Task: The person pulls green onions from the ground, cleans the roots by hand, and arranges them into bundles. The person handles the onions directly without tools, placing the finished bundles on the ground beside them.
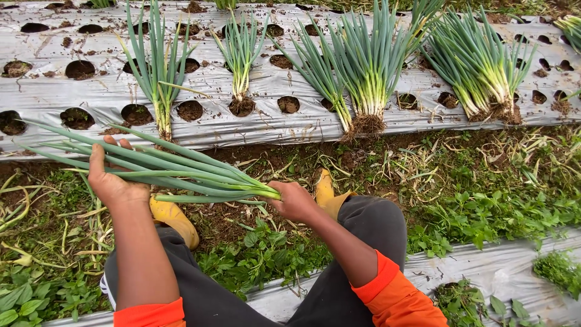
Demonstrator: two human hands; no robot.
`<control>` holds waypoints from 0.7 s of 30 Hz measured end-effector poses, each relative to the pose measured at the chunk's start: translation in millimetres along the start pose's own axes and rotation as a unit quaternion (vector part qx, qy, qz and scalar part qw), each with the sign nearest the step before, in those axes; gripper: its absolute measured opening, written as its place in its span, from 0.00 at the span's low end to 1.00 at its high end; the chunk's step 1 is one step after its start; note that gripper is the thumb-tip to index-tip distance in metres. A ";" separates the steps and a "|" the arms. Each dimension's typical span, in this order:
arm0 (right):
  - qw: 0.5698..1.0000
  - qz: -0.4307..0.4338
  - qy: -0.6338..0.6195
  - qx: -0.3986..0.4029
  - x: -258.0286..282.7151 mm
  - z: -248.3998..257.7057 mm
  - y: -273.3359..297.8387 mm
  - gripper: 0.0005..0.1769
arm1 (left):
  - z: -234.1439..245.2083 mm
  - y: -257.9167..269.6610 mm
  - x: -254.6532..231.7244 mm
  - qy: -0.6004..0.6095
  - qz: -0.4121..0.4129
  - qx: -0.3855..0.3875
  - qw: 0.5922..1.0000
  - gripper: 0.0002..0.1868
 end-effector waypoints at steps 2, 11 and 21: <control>1.000 0.010 0.015 -0.008 -9.0 2.7 -4.0 0.16 | 9.4 -7.7 -5.0 -0.021 0.015 -0.022 0.999 0.10; 0.999 -0.005 0.044 -0.031 -31.8 12.6 -0.4 0.30 | 55.8 -45.5 -1.1 -0.161 0.034 -0.047 0.985 0.20; 0.997 -0.011 0.052 -0.052 -60.9 28.4 -7.8 0.25 | 75.4 -36.7 -20.4 -0.232 0.000 -0.109 0.967 0.24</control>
Point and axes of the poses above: each hand's wrist, its own y-axis away from the middle knuckle, its own z-axis out of the back of the hand, x = y × z, the point moved 5 cm from there along -y, towards the middle knuckle, and after that the axes turned 12 degrees about -y, right-handed, at the moved point
